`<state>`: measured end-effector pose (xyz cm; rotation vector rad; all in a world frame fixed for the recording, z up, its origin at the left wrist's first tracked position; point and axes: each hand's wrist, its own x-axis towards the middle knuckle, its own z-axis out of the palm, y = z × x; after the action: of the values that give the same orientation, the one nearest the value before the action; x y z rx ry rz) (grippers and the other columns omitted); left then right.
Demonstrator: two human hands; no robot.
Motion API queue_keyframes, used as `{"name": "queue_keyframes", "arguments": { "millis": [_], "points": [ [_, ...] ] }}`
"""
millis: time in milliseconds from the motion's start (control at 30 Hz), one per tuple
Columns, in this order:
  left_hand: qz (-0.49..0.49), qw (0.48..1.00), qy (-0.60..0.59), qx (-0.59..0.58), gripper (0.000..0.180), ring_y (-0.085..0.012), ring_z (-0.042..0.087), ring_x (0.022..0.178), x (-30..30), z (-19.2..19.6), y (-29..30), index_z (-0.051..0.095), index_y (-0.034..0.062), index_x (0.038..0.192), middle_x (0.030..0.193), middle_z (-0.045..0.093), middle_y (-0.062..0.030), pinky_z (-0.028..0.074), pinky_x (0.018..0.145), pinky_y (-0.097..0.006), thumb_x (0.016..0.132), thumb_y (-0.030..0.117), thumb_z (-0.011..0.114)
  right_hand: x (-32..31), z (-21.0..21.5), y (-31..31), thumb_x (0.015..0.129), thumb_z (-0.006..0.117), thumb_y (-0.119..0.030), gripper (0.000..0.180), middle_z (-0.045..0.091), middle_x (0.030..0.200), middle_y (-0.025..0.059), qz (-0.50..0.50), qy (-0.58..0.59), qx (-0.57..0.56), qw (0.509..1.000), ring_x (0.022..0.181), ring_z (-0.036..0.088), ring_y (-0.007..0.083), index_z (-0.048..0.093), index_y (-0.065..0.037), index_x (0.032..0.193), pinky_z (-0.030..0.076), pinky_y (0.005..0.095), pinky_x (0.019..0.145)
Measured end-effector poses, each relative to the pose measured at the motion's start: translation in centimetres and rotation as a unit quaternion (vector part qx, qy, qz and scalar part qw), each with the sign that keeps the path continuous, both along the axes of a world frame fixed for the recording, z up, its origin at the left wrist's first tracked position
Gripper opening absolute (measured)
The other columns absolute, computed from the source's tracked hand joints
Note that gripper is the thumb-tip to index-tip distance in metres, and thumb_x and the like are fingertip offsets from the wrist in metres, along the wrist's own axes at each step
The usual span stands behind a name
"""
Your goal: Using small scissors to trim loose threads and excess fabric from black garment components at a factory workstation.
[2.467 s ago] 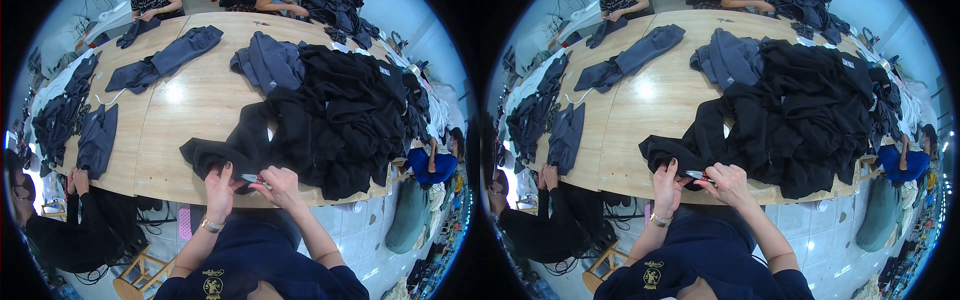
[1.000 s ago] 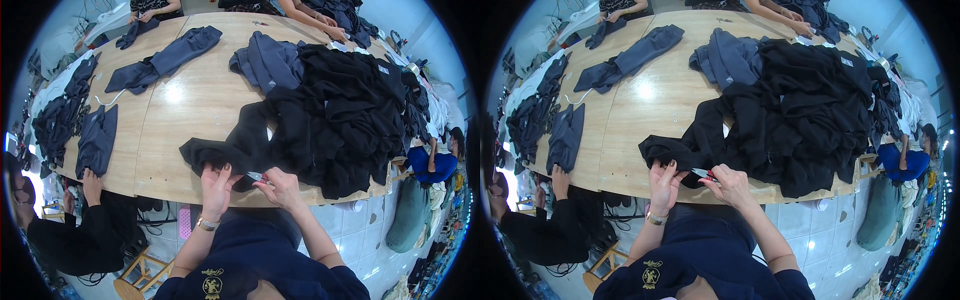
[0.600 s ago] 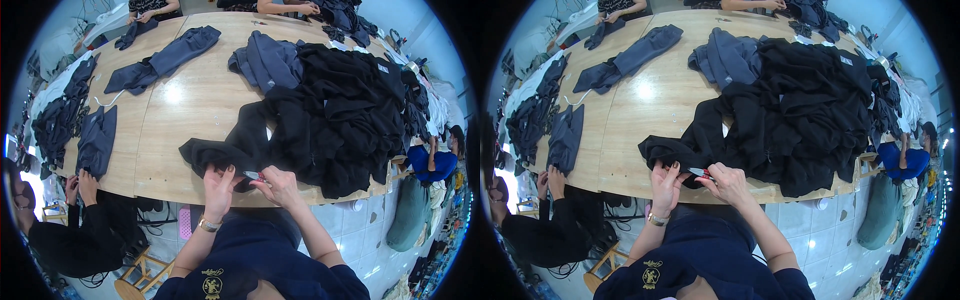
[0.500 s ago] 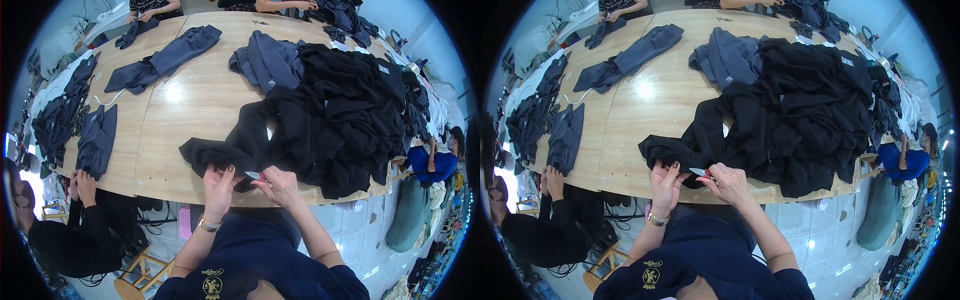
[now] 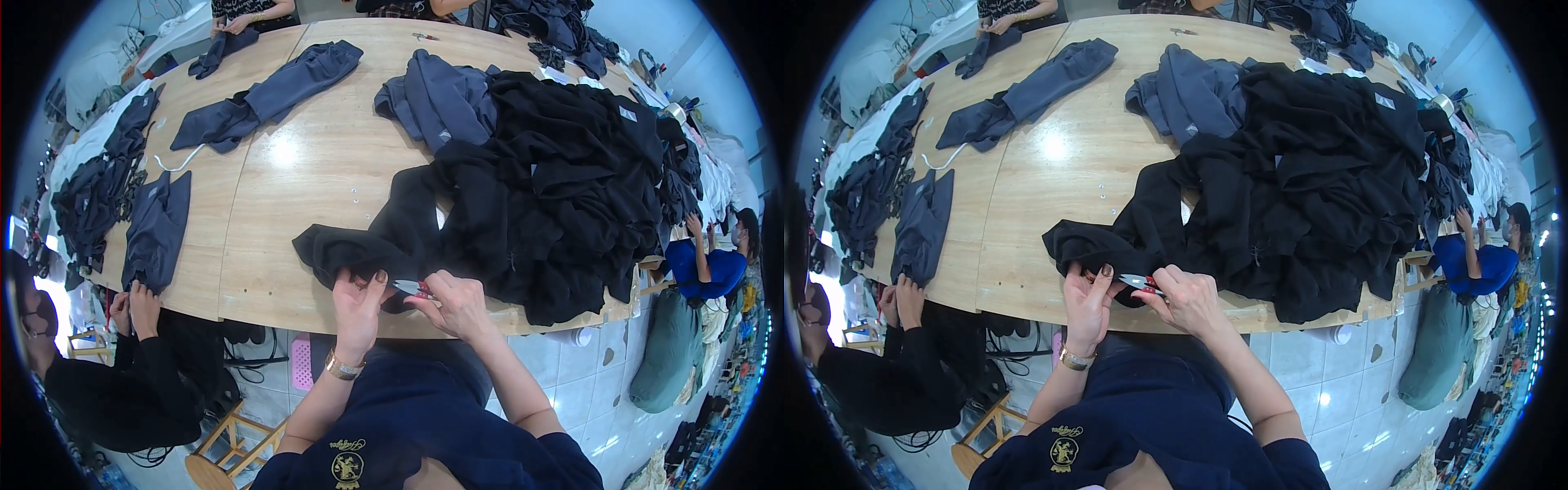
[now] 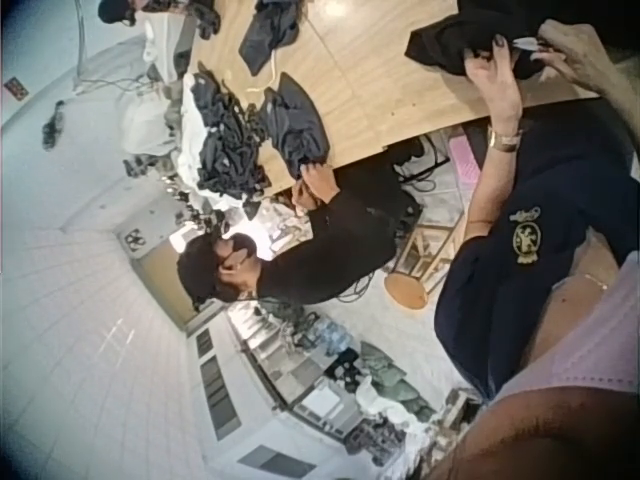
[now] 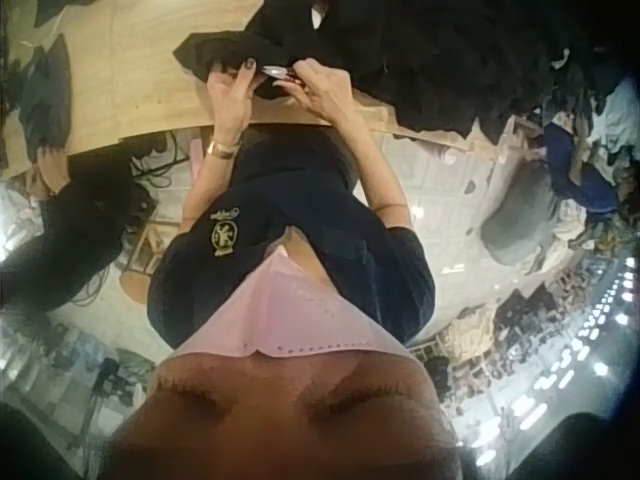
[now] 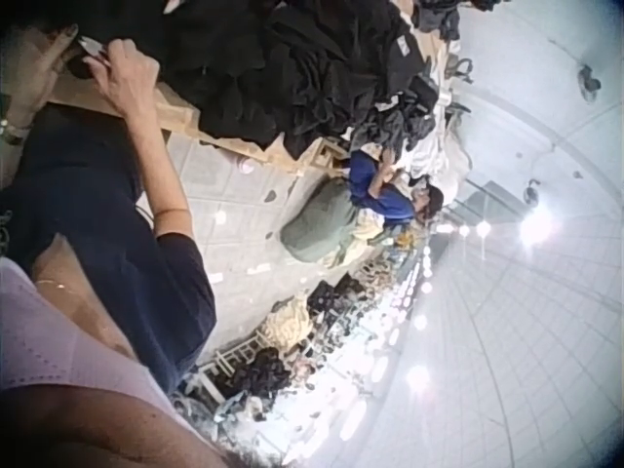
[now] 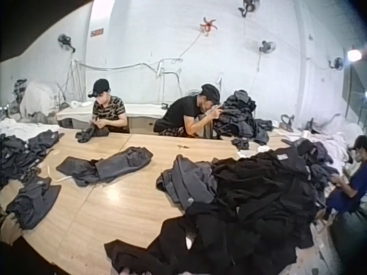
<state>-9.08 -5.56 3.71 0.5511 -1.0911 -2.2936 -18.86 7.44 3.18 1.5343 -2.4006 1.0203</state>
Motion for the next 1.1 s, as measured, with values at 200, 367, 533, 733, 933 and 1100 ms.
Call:
{"name": "queue_keyframes", "arguments": {
  "millis": [200,367,533,733,933,1100],
  "points": [
    [0.001,1.000,-0.005,-0.008,0.030,-0.0110,0.056,0.086,0.0,0.0,0.0,0.043,0.0009,0.112,0.098,0.055,-0.0052,0.051,0.074,-0.027,0.086,0.004,0.058,0.0,0.1,0.0,0.074,0.067,-0.039,0.036,0.047,0.058,0.0055,-0.002,0.018,-0.002,1.000,0.046,0.050,0.0221,0.051,-0.008,0.069,0.038,0.0309,0.041],
    [-0.003,1.000,-0.001,-0.006,0.029,-0.0144,0.058,0.089,0.1,0.4,0.0,0.043,-0.0005,0.111,0.097,0.055,-0.0070,0.052,0.077,-0.030,0.086,0.005,0.057,0.1,-0.3,-0.2,0.077,0.067,-0.031,0.032,0.049,0.058,0.0062,-0.012,-0.043,-0.053,0.998,0.046,0.049,0.0216,0.051,-0.005,0.070,0.037,0.0299,0.041],
    [-0.017,1.000,0.016,-0.015,0.031,-0.0169,0.060,0.092,-0.1,-0.4,0.1,0.042,0.0035,0.119,0.106,0.056,-0.0091,0.054,0.075,-0.032,0.089,0.004,0.050,0.4,-1.7,-0.6,0.083,0.063,-0.015,0.018,0.041,0.058,0.0023,-0.075,-0.363,-0.230,0.900,0.052,0.032,0.0051,0.053,-0.001,0.080,0.029,0.0204,0.045],
    [-0.012,1.000,0.009,-0.019,0.031,-0.0179,0.059,0.095,0.2,-1.7,0.3,0.042,0.0041,0.119,0.109,0.055,-0.0100,0.053,0.076,-0.032,0.090,0.006,0.050,2.3,-0.2,-3.0,0.081,0.064,-0.008,0.014,0.050,0.062,0.0005,-0.096,-0.309,-0.228,0.918,0.055,0.040,0.0025,0.057,0.001,0.089,0.036,0.0194,0.048],
    [-0.016,1.000,0.006,0.021,0.030,-0.0195,0.058,0.097,-0.1,-1.0,0.6,0.041,0.0049,0.120,0.112,0.054,-0.0103,0.053,0.077,-0.035,0.091,0.009,0.048,2.4,-1.8,-3.0,0.087,0.060,-0.012,0.012,0.044,0.060,-0.0067,-0.111,-0.405,-0.277,0.864,0.053,0.035,-0.0003,0.056,-0.002,0.083,0.028,0.0182,0.045],
    [-0.031,0.995,0.011,0.095,0.030,-0.0201,0.057,0.099,0.1,-0.2,0.1,0.040,0.0054,0.120,0.111,0.053,-0.0101,0.053,0.079,-0.038,0.092,0.012,0.047,2.5,-1.4,-2.3,0.088,0.058,-0.017,0.015,0.043,0.062,-0.0083,-0.104,-0.571,-0.311,0.753,0.055,0.034,-0.0011,0.055,-0.003,0.085,0.028,0.0164,0.047]
  ]
}}
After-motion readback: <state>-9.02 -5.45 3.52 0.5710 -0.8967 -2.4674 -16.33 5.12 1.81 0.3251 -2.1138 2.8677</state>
